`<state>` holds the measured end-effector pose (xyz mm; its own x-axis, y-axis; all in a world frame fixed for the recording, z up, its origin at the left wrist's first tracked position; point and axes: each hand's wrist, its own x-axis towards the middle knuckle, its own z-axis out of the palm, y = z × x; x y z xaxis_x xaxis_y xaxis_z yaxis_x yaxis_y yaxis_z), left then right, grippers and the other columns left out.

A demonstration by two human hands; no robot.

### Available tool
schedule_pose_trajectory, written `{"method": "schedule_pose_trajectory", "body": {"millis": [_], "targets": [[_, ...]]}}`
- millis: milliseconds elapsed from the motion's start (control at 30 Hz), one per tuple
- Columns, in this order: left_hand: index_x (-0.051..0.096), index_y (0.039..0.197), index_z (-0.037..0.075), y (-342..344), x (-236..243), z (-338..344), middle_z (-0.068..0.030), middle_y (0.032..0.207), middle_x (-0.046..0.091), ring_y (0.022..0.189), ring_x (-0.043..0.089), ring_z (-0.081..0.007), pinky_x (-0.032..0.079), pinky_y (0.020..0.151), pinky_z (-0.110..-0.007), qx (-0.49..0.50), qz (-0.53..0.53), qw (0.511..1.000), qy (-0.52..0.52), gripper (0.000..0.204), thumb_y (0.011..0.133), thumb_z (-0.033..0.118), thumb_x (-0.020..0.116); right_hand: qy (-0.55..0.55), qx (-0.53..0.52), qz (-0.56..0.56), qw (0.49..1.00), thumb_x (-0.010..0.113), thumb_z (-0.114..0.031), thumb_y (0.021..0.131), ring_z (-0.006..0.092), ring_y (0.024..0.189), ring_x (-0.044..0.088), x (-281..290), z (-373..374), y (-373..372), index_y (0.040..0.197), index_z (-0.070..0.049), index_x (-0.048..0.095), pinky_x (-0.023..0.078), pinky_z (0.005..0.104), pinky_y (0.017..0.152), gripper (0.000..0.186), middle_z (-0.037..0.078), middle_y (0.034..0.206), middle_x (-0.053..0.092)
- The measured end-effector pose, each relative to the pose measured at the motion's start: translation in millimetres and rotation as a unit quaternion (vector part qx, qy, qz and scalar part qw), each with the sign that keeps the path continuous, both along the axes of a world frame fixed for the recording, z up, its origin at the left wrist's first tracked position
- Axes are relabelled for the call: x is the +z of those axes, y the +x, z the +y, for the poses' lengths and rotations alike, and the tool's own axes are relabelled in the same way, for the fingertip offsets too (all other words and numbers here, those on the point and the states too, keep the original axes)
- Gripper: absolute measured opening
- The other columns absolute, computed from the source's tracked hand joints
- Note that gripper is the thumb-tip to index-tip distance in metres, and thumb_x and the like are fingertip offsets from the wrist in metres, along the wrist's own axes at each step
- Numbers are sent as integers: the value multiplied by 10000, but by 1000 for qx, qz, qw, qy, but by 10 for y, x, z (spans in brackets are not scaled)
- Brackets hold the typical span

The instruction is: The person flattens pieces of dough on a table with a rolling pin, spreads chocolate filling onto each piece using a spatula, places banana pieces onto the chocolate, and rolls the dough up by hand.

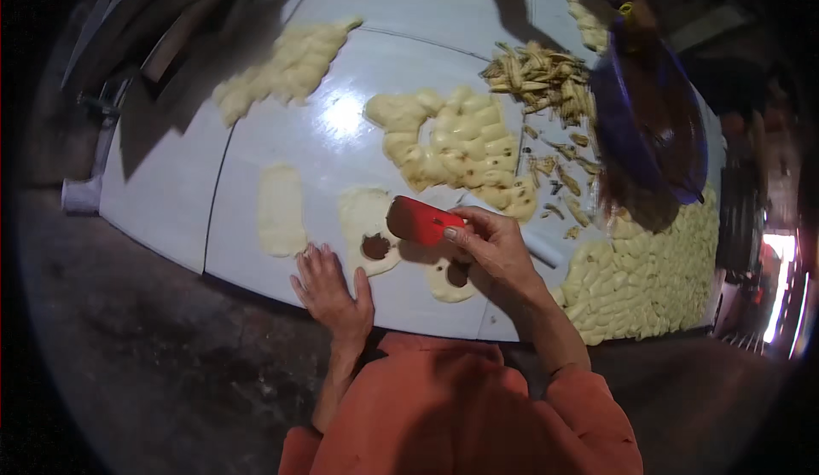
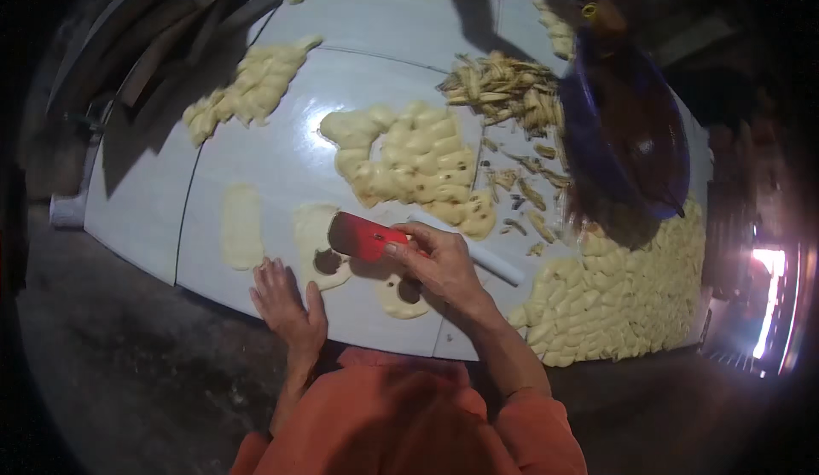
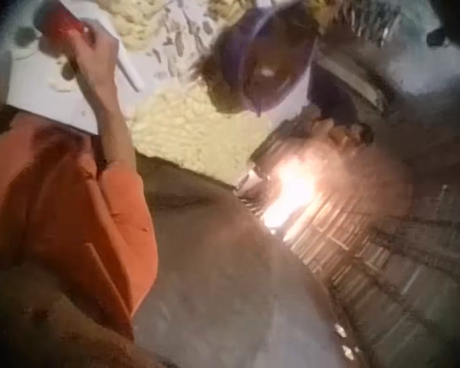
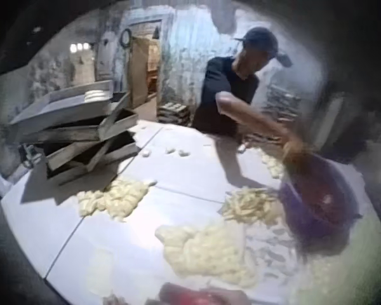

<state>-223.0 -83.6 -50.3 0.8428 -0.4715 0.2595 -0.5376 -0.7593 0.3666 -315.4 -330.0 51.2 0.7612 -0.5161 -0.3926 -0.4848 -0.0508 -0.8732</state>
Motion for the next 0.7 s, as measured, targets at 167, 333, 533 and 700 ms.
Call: {"method": "schedule_pose_trajectory", "body": {"millis": [167, 333, 533, 700], "targets": [[418, 1560, -11, 12, 5, 153, -235, 1601, 433, 1519, 326, -459, 174, 1241, -612, 0, -12, 1000, 19, 671, 980, 245, 635, 138, -143, -95, 975, 766, -220, 973, 34, 604, 568, 307, -810, -423, 1239, -23, 703, 427, 176, 516, 337, 3, 799, 693], [378, 1590, 9, -57, -6, 54, -187, 1649, 386, 1561, 272, -387, 150, 1261, -580, 31, 3, 998, 58, 606, 1049, 231, 539, -116, -341, -142, 922, 778, -252, 947, 48, 669, 609, 796, -2030, -1363, 1190, -16, 737, 430, 197, 515, 342, 11, 823, 702], [382, 1592, 25, -36, -22, 63, -191, 1649, 381, 1559, 271, -399, 156, 1259, -582, 7, -6, 999, 38, 591, 1054, 224, 525, -477, -163, 142, 852, 789, -326, 877, 276, 866, 749, 821, -3128, -1784, 1097, -76, 802, 559, 407, 784, 334, 121, 947, 788], [391, 1589, 28, -52, 37, 5, -201, 1647, 380, 1559, 269, -401, 170, 1264, -558, 40, 2, 997, 60, 595, 1059, 264, 522, -466, -9, 172, 868, 800, -349, 848, 326, 919, 758, 501, -3477, -1697, 1074, -67, 806, 561, 454, 827, 362, 162, 977, 781]]}}
